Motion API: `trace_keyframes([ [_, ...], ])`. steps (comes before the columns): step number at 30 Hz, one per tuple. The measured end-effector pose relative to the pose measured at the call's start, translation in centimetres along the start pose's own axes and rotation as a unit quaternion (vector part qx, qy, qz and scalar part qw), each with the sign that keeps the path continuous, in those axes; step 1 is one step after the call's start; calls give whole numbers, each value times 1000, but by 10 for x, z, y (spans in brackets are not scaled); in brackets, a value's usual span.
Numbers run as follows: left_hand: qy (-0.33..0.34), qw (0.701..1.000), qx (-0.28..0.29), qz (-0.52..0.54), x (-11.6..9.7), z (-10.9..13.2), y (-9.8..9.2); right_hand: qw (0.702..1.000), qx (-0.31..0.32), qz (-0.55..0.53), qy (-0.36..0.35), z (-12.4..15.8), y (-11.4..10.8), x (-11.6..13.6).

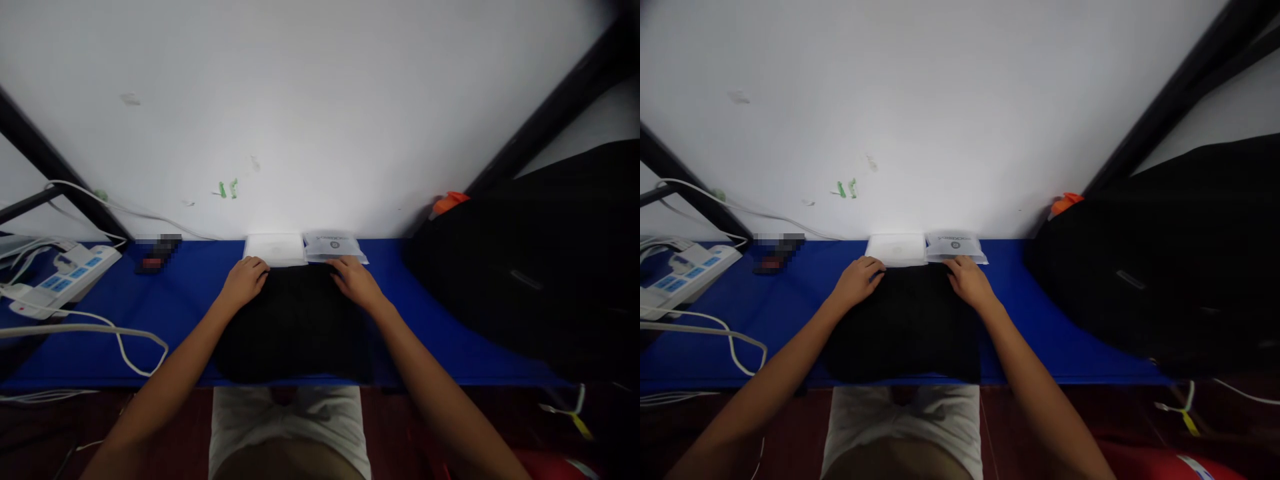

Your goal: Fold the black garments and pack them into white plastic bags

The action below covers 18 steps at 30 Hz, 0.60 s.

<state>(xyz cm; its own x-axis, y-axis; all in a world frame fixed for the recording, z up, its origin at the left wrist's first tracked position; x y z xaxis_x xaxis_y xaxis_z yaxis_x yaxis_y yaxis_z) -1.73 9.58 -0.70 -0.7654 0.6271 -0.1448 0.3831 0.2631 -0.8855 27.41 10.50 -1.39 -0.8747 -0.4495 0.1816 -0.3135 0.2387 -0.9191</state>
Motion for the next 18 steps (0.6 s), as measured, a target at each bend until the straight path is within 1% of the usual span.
trace_keyframes([
  [5,-9,998,-57,10,-14,11,-15,992,-106,-65,-32,16,-15,3],
  [7,-3,996,-83,27,-23,16,-24,988,-126,-81,-37,25,-21,5],
  [9,21,992,-102,67,-35,26,-33,986,-128,-94,-43,39,-28,9],
  [11,55,987,-97,116,-49,42,-38,987,-108,-110,-53,56,-33,14],
  [12,70,985,-83,134,-56,51,-38,987,-87,-119,-60,64,-34,16],
  [14,83,985,-39,149,-67,69,-34,989,-33,-125,-76,79,-34,21],
  [16,82,984,2,157,-71,86,-28,989,16,-114,-88,89,-31,24],
  [18,71,983,20,169,-69,96,-24,991,37,-98,-89,91,-27,27],
])
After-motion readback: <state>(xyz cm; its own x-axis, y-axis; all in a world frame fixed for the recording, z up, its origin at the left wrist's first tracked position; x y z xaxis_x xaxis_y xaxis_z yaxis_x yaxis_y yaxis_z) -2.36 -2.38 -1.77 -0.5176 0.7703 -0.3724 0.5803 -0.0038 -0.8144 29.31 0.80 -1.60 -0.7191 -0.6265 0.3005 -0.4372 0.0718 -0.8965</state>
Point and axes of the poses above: each hand's wrist, its own z-axis away from the middle knuckle, its own y-axis out of the palm, x = y × z, the point moved 2 cm from there along -z, towards the middle knuckle, and after that the axes turned 5 degrees about y, right-handed, at the moved point
